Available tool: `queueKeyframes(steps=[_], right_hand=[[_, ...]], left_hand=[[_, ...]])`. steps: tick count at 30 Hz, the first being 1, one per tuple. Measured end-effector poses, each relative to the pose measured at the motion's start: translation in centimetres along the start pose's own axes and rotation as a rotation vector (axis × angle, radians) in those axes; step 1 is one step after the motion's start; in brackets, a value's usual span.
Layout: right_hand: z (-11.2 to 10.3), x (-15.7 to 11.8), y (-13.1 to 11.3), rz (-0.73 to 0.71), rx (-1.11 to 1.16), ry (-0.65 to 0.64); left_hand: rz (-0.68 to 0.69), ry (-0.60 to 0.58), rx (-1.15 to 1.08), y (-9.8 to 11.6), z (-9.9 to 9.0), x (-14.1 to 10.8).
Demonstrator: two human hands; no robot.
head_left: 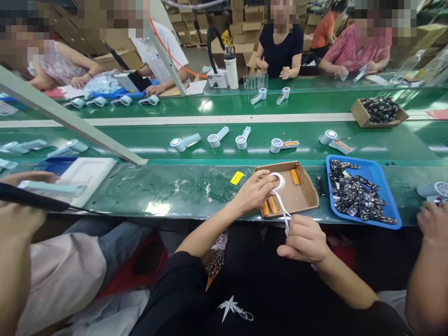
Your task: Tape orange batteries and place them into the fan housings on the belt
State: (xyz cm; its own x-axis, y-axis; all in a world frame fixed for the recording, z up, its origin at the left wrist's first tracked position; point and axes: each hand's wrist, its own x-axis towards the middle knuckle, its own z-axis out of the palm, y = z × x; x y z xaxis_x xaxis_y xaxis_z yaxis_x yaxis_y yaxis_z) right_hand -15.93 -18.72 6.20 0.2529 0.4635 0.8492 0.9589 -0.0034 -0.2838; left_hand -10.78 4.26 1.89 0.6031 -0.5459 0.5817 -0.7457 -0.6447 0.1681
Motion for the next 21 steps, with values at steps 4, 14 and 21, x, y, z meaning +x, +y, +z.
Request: queueKeyframes(steps=[4,14,21], right_hand=[[0.5,1.0,-1.1,0.011,0.178,-0.012],[-0.2,2.1,-1.9,0.046,0.449,-0.441],[-2.4,1.0,1.4,0.296,0.056,0.312]], left_hand=[[-0.057,0.006,-0.123,1.1,-1.4,-3.1],[-0.292,0.212,-0.068,1.0,0.3,-7.8],[-0.284,0.422,0.020,1.8,-0.4,-8.1]])
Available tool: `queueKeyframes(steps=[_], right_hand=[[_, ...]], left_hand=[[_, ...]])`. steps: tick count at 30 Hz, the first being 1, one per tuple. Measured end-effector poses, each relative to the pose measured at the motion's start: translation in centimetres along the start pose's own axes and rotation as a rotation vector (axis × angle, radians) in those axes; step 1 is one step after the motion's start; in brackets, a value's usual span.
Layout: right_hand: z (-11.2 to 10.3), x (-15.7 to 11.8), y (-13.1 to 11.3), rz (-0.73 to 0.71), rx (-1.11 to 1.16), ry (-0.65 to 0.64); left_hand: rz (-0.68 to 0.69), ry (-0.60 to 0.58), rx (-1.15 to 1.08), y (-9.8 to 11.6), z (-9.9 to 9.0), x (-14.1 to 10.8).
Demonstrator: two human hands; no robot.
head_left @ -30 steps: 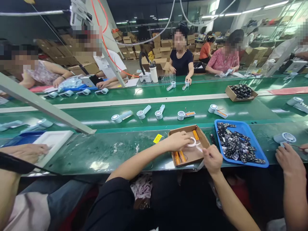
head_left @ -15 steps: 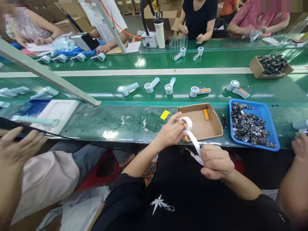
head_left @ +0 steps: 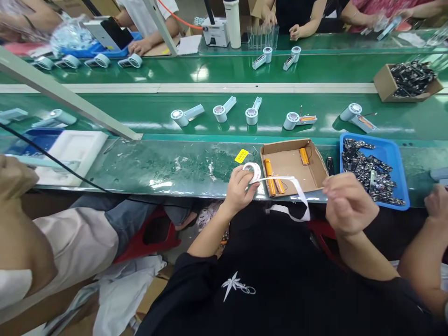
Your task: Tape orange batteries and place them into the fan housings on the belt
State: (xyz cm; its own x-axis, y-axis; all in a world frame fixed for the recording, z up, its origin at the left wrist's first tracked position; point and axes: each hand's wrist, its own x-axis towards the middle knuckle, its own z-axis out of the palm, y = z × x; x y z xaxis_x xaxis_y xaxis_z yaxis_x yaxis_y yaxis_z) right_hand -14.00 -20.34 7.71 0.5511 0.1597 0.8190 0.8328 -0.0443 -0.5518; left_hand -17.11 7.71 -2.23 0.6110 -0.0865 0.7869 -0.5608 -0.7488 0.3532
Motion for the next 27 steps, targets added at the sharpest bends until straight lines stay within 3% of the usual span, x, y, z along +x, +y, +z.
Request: queueKeyframes(steps=[1,3,7,10,14,16,20,24,27], right_hand=[[-0.2,-0.2,0.6,0.125,0.069,0.071],[-0.4,-1.1,1.6,0.412,0.290,0.000],[-0.1,-3.0,1.7,0.840,0.644,-0.517],[1.1,-3.8,0.8,0.945,0.645,-0.771],[2.6,-3.8,1.7,0.909,0.801,-0.949],[2.7,-3.9,2.0,0.883,0.926,-0.956],[1.4,-3.9,1.0,0.883,0.938,-0.797],[-0.9,-3.1,-0.4,0.934,0.822,-0.599],[-2.4,-2.3,-0.9,1.024,0.716,-0.417]], left_hand=[[0.005,0.025,0.010,0.1,-0.2,0.3],[0.034,0.052,0.024,0.2,-0.6,0.9],[0.105,0.059,0.028,1.1,-0.9,1.5],[0.092,0.060,0.036,1.2,-1.1,1.0],[0.011,0.075,0.012,-0.6,-0.5,0.1],[-0.032,0.028,0.002,-1.0,-0.3,0.1],[-0.008,-0.094,-0.052,-0.5,-0.4,0.5],[0.134,-0.162,-0.074,1.0,-0.3,1.6],[0.263,-0.309,-0.085,2.7,-0.6,2.8]])
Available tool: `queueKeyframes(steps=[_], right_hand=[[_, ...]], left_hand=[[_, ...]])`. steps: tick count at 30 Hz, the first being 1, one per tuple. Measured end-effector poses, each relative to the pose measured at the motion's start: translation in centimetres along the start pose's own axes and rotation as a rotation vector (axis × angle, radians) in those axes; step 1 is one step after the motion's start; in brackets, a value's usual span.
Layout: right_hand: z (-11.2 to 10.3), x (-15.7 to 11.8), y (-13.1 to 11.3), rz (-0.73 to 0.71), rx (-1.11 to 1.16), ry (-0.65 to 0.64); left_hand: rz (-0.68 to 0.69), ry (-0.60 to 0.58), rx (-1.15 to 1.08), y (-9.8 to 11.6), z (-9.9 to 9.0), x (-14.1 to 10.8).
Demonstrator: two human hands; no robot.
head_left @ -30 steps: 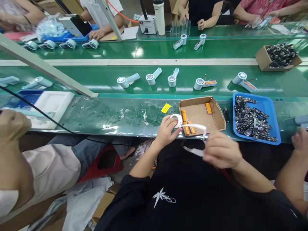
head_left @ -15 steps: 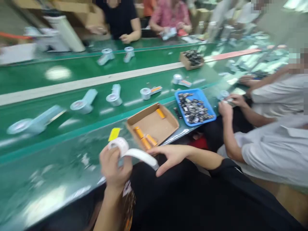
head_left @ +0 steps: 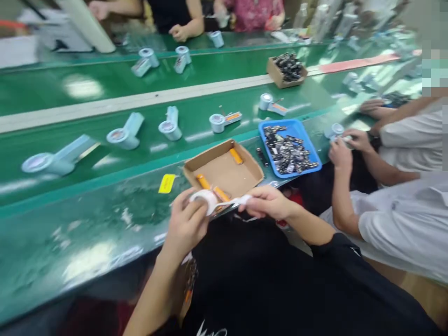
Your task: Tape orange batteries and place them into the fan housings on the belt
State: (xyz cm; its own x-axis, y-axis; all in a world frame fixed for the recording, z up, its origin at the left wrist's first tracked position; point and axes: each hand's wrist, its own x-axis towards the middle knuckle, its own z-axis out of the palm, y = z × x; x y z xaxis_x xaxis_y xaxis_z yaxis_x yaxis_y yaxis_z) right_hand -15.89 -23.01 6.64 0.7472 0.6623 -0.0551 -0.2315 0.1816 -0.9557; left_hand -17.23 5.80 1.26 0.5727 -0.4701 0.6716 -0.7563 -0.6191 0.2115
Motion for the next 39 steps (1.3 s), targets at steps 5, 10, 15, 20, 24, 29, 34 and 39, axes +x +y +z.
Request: queueKeyframes(steps=[5,10,15,20,24,29,34,39], right_hand=[[-1.2,0.8,-0.5,0.075,-0.061,0.110],[-1.3,2.3,-0.4,0.189,-0.100,-0.038],[-2.4,1.2,-0.2,0.112,-0.091,0.054],[-3.1,-1.1,0.4,0.003,-0.237,-0.072],[-1.9,-1.2,0.5,0.038,-0.540,-0.458],[-1.2,2.6,-0.6,0.073,-1.013,-0.402],[-1.0,10.0,-0.1,0.276,-1.527,-0.088],[-1.6,13.8,1.2,0.366,-1.538,-0.294]], left_hand=[[0.174,-0.208,0.031,1.5,-0.4,1.9],[0.329,-0.301,0.132,2.1,0.1,3.0],[0.225,-0.226,0.037,1.0,0.1,3.0],[0.053,-0.130,0.065,-0.7,0.0,1.0],[-0.129,-0.041,0.099,-1.9,0.2,-1.4],[-0.318,0.236,0.202,-0.4,1.8,-4.0],[-0.148,0.243,-0.003,2.7,6.4,-4.8],[-0.124,0.194,0.013,1.9,8.9,-4.3]])
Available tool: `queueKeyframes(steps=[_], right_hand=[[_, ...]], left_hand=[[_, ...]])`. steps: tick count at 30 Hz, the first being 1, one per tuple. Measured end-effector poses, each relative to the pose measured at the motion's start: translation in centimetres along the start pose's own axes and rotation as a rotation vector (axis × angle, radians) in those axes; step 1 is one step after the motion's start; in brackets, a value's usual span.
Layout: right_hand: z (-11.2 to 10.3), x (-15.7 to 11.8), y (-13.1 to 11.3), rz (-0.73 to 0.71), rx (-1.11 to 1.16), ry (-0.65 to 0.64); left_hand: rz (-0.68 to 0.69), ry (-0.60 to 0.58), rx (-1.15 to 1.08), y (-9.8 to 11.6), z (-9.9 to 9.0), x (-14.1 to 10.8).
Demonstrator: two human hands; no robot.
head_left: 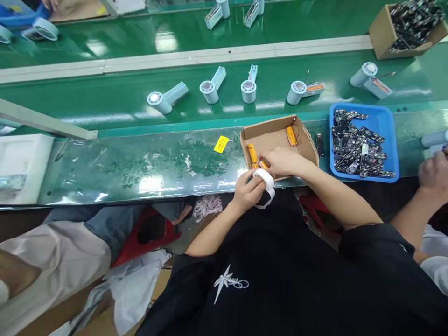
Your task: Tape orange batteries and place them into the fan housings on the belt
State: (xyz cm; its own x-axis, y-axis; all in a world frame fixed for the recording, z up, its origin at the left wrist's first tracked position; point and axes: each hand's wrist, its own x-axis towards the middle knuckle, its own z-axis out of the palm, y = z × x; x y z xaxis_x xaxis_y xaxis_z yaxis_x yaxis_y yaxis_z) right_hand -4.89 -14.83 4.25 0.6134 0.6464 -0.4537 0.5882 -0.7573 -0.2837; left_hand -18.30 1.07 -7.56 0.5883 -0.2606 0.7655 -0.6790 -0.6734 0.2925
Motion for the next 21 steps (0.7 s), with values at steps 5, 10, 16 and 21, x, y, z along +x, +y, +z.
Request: queueKeyframes(steps=[5,10,16,21], right_hand=[[0.1,-2.5,3.3,-0.132,0.565,0.412],[2.1,-6.7,2.8,-0.334,1.049,1.003],[4.9,-8.4,1.0,-0.424,0.780,1.302],[6.5,-8.3,1.2,-0.284,0.718,1.278]], left_hand=[[-0.039,-0.119,0.016,0.0,-1.7,1.5],[-0.032,-0.260,0.010,0.9,-4.5,4.7],[0.017,-0.349,0.075,1.1,-5.9,7.1],[0.004,-0.411,0.080,1.3,-5.8,7.1]])
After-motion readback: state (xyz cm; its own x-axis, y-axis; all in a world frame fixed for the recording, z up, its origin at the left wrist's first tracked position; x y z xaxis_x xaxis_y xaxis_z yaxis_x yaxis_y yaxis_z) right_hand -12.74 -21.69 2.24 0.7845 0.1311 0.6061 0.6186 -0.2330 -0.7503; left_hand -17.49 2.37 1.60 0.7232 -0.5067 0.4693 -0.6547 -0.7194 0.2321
